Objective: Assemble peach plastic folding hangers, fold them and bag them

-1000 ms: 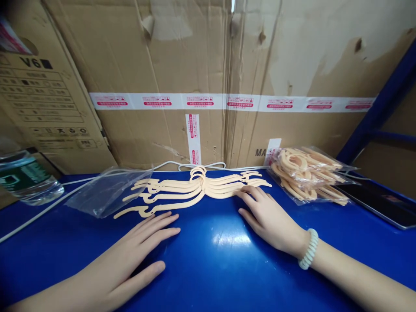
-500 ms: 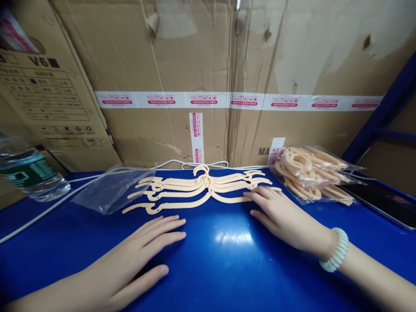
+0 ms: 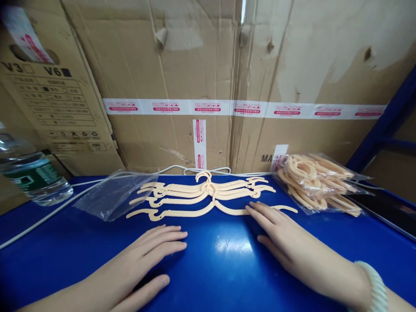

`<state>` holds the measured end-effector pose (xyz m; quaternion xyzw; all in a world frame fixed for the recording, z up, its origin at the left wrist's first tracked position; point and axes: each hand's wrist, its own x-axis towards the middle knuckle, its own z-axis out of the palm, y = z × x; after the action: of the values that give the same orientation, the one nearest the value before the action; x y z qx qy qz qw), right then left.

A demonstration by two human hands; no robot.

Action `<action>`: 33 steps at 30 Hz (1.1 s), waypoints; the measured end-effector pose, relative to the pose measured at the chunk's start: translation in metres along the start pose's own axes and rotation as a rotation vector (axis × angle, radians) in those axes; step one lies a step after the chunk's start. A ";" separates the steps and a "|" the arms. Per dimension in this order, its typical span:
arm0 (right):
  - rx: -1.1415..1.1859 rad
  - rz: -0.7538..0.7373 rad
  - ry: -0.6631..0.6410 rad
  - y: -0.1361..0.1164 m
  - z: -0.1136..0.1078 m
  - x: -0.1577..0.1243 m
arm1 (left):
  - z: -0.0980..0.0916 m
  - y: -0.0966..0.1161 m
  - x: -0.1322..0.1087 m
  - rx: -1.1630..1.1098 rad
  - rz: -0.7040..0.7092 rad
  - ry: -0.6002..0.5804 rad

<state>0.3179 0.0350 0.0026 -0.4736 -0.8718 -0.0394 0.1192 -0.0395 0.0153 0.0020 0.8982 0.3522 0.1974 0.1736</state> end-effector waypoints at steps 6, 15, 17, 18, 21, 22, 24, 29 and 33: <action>0.030 0.018 0.116 0.015 0.007 0.010 | -0.001 0.000 0.000 -0.078 -0.020 0.050; 0.087 0.047 0.033 0.012 0.009 0.008 | -0.008 0.000 0.002 -0.079 -0.039 0.006; 0.094 0.046 0.032 0.010 0.008 0.009 | -0.007 0.000 0.001 -0.071 -0.034 -0.016; 0.100 0.045 0.033 0.010 0.008 0.009 | -0.006 -0.001 0.000 -0.072 -0.031 -0.011; 0.124 0.042 0.047 0.012 0.008 0.011 | -0.003 -0.004 0.000 -0.102 -0.018 0.071; 0.134 0.040 0.052 0.012 0.009 0.011 | -0.002 -0.005 0.000 -0.108 -0.013 0.092; 0.154 0.036 0.057 0.014 0.011 0.011 | -0.001 -0.007 0.000 -0.110 0.004 0.097; 0.212 0.045 0.053 0.017 0.015 0.012 | -0.006 -0.006 0.002 -0.146 -0.016 0.107; 0.289 0.063 0.035 0.017 0.013 0.013 | -0.007 -0.002 0.004 -0.224 -0.107 0.121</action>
<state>0.3230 0.0569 -0.0076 -0.4781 -0.8507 0.0819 0.2024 -0.0416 0.0211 0.0080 0.8394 0.3854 0.2800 0.2617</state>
